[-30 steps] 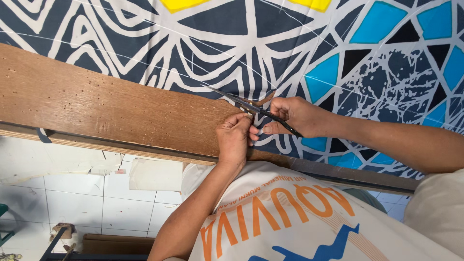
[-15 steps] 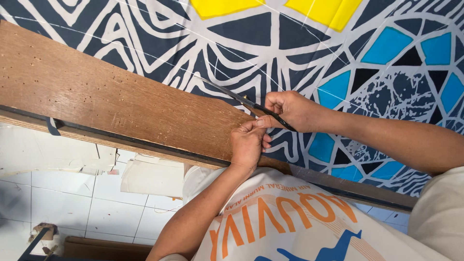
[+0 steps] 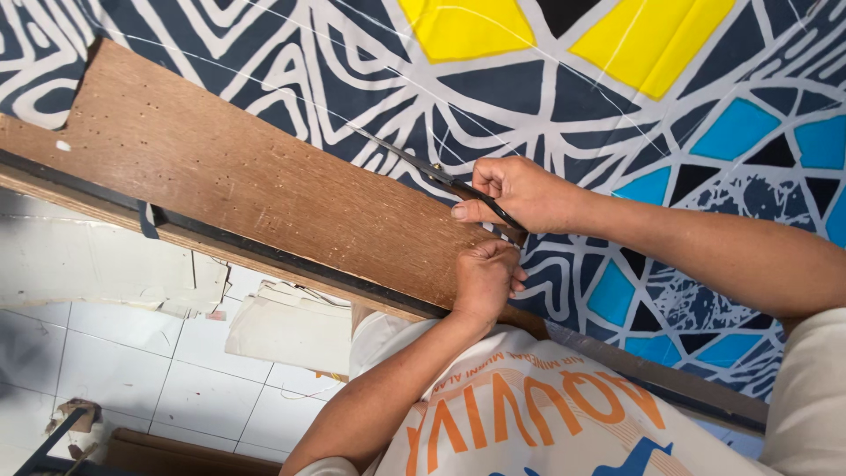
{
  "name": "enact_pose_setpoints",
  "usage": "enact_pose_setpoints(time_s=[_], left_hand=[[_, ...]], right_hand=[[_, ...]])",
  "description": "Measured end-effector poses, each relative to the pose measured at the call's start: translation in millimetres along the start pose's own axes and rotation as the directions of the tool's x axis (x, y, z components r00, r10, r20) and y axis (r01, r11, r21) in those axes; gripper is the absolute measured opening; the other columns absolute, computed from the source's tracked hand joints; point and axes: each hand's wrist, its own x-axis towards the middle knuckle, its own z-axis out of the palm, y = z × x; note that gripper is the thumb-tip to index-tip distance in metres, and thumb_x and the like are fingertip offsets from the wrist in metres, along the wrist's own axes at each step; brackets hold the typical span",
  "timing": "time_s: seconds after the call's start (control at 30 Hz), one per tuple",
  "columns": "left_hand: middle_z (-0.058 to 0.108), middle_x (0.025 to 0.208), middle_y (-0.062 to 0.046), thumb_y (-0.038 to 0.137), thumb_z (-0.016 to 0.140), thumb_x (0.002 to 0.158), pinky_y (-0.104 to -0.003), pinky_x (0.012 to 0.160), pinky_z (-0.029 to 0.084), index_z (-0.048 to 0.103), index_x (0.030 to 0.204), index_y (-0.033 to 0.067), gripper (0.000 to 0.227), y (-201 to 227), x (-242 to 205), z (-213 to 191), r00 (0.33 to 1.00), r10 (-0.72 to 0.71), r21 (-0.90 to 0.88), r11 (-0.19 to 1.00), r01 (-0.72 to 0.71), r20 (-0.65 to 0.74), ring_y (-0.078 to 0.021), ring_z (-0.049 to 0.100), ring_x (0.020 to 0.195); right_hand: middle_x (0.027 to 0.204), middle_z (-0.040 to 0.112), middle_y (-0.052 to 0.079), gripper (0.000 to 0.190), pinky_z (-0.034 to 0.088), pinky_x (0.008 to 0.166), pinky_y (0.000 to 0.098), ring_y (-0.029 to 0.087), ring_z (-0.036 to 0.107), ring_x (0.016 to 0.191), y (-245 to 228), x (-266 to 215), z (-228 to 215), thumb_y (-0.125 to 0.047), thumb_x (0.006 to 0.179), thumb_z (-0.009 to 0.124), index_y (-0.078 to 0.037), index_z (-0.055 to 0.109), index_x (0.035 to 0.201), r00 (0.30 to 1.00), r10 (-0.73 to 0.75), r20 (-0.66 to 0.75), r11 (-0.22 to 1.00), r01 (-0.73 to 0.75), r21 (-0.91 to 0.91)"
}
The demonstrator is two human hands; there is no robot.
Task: The person uses shears to cut a patterned fabric laid on a wooden workbench. They follow the pattern lines, repositioning the fabric as needed and removing cut pieces to continue cutting along the design.
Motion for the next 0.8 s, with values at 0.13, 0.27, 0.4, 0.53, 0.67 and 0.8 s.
enact_pose_setpoints(time_s=[0.13,0.27,0.4,0.53,0.67,0.8], left_hand=[[0.065,0.062,-0.007,0.006,0.059,0.092,-0.023,0.043,0.044,0.069,0.082,0.0000,0.016,-3.9,2.4,-1.1,1.000,0.000,-0.009,1.000,0.000,0.027,-0.0098,0.056,0.047],[0.064,0.062,-0.007,0.006,0.059,0.093,-0.023,0.043,0.044,0.069,0.081,0.0001,0.017,-5.1,4.2,-2.1,0.999,0.010,-0.021,1.000,-0.009,0.040,-0.0098,0.055,0.047],[0.064,0.063,-0.007,0.005,0.060,0.093,-0.023,0.043,0.044,0.069,0.080,-0.0004,0.017,-4.1,1.6,-1.5,0.999,0.006,-0.006,1.000,-0.006,0.050,-0.0096,0.056,0.047],[0.065,0.063,-0.006,0.007,0.060,0.093,-0.023,0.043,0.045,0.069,0.081,0.0002,0.016,-1.7,0.4,-3.1,0.998,-0.009,0.006,1.000,0.009,0.054,-0.0095,0.057,0.048],[0.065,0.064,-0.006,0.008,0.060,0.092,-0.024,0.043,0.045,0.069,0.082,0.0007,0.016,-0.4,-0.1,-2.9,0.998,-0.012,0.014,1.000,0.011,0.062,-0.0096,0.057,0.048],[0.066,0.066,-0.006,0.007,0.060,0.093,-0.024,0.044,0.046,0.068,0.083,0.0004,0.015,4.4,-4.6,-5.0,0.997,0.000,0.003,1.000,0.000,0.083,-0.0099,0.058,0.050]], right_hand=[[0.052,0.056,0.000,0.038,0.035,0.037,0.0222,0.006,0.050,0.043,-12.0,2.4,-0.6,-0.038,0.082,0.081,-0.009,0.058,0.075,0.994,0.104,0.022,0.992,-0.105,0.076],[0.051,0.055,-0.001,0.039,0.036,0.039,0.0201,0.005,0.051,0.044,-26.2,16.4,2.1,-0.040,0.083,0.082,-0.009,0.058,0.076,0.998,0.053,0.015,0.998,-0.054,0.045],[0.052,0.055,0.000,0.040,0.035,0.037,0.0203,0.007,0.050,0.041,-42.4,38.9,5.8,-0.041,0.083,0.081,-0.009,0.059,0.076,1.000,0.027,0.007,0.998,-0.027,0.057],[0.054,0.055,0.000,0.041,0.036,0.037,0.0204,0.006,0.049,0.042,-55.9,51.6,8.2,-0.042,0.083,0.080,-0.008,0.058,0.077,0.999,0.012,0.035,0.994,-0.015,0.106],[0.055,0.058,0.000,0.039,0.035,0.036,0.0207,0.006,0.049,0.042,-68.1,56.4,4.8,-0.041,0.083,0.079,-0.007,0.061,0.078,0.999,0.028,0.043,0.996,-0.032,0.080],[0.055,0.057,0.000,0.040,0.034,0.036,0.0196,0.006,0.048,0.042,-86.5,73.1,11.2,-0.042,0.084,0.080,-0.007,0.061,0.078,0.999,0.013,0.029,0.998,-0.015,0.057]])
